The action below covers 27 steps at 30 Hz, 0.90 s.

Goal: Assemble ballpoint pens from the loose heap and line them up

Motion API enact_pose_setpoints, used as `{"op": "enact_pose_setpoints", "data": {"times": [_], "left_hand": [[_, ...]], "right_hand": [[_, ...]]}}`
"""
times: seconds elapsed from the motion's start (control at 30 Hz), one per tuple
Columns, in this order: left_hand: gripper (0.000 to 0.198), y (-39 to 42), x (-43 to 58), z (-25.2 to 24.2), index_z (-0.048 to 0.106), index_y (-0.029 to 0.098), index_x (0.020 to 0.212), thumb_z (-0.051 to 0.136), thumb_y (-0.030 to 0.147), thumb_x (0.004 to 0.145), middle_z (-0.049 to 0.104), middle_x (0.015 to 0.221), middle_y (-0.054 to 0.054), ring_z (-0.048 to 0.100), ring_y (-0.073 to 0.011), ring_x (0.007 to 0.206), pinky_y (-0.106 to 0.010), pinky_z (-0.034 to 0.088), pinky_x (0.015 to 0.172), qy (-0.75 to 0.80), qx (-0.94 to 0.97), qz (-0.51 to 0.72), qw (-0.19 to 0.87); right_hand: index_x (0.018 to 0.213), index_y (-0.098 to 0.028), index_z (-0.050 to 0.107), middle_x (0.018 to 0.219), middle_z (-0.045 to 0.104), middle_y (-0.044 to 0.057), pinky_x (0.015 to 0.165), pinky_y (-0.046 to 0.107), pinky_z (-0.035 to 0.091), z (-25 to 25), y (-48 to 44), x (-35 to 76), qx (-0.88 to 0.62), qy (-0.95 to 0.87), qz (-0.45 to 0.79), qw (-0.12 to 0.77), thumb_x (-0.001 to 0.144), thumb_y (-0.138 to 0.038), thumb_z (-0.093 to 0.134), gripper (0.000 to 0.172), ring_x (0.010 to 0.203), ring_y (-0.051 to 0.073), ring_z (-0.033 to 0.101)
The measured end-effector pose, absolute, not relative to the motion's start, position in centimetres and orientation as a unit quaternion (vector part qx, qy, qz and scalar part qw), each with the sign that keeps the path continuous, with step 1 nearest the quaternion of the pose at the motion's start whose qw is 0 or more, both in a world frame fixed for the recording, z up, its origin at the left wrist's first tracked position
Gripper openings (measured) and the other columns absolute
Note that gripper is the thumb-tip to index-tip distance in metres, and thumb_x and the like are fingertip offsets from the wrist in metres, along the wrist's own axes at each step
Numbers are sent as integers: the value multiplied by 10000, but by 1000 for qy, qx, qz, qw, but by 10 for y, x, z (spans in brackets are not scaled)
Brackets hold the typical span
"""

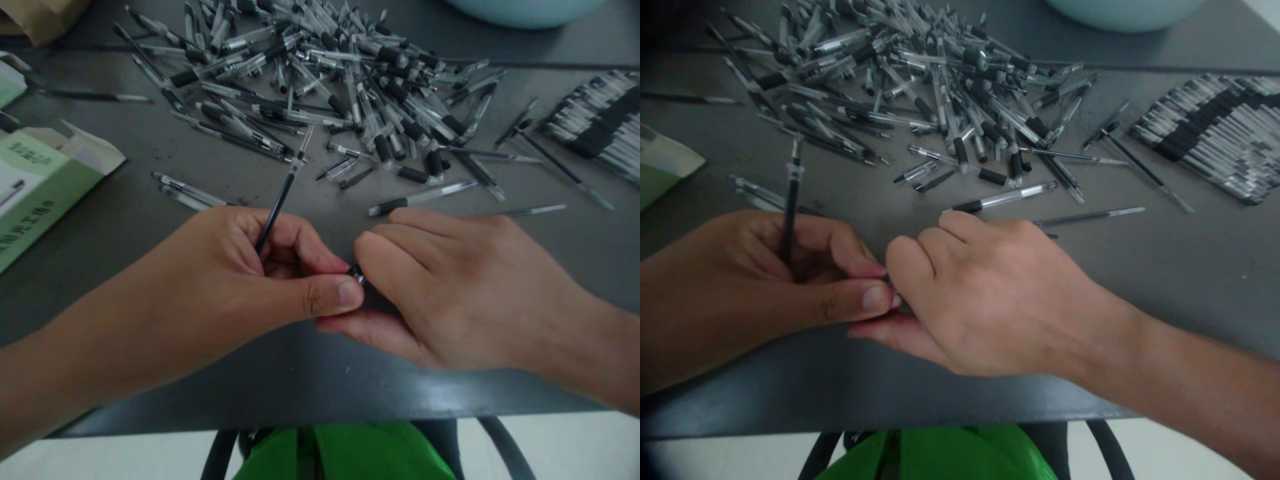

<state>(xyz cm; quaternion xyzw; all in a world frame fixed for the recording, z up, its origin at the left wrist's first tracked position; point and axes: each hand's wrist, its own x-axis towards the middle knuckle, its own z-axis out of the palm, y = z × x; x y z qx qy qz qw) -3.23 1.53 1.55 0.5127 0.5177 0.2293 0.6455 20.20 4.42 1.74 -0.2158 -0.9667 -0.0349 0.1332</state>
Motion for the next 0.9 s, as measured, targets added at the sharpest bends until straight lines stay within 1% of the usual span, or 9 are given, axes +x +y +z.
{"op": "enact_pose_setpoints", "data": {"times": [0.23,0.3,0.4,0.47,0.53,0.6,0.7,0.8,0.9], "left_hand": [[81,17,-28,21,847,285,840,919,265,872,873,872,58,798,-71,782,-74,578,681,455,434,266,731],[58,17,-27,20,858,305,885,902,270,900,880,908,61,811,-69,816,-72,590,709,432,418,282,748],[72,17,-26,20,859,317,928,887,251,920,882,930,60,820,-76,853,-92,612,768,405,387,309,769],[58,17,-25,21,856,306,936,881,255,927,883,944,50,818,-80,866,-109,620,800,388,372,324,779],[42,17,-25,22,858,290,944,888,271,920,883,949,41,810,-74,866,-101,610,798,376,369,335,781],[63,17,-25,22,864,277,941,909,281,896,875,904,42,789,-58,810,-68,579,724,376,367,339,780],[69,18,-26,22,870,281,897,931,265,868,849,810,61,744,-33,707,-32,514,600,377,362,338,783],[87,19,-27,22,869,293,856,912,223,886,844,795,76,741,-22,694,-22,501,581,367,367,344,782],[127,19,-28,23,867,293,812,915,197,878,859,821,72,781,-38,754,-37,550,657,356,370,353,782]], "right_hand": [[839,-237,609,666,510,-19,564,389,271,24,53,211,-191,-956,-72,210,1045,-597,608,414,634,202,463],[883,-223,642,694,565,-10,572,392,314,28,55,213,-192,-956,-72,210,1016,-617,653,416,652,207,510],[1004,-184,721,802,714,32,646,397,456,37,56,214,-202,-948,-38,245,973,-629,722,447,724,219,639],[1120,-163,759,915,807,59,761,364,556,44,55,214,-206,-935,3,290,957,-570,777,439,812,209,740],[1156,-173,782,979,851,55,852,292,605,49,54,213,-200,-918,50,338,934,-480,834,383,876,185,799],[1108,-203,809,988,868,28,856,257,640,50,53,212,-199,-903,112,364,913,-395,871,280,876,174,821],[1095,-222,834,1035,875,17,810,285,691,47,54,212,-206,-883,216,363,931,-255,860,169,887,179,833],[1162,-192,832,1078,874,40,831,281,700,44,58,212,-186,-862,294,368,953,-147,816,215,936,172,836],[1230,-191,817,1061,876,43,854,282,697,44,63,211,-157,-852,349,356,972,-110,780,273,964,169,837]]}}
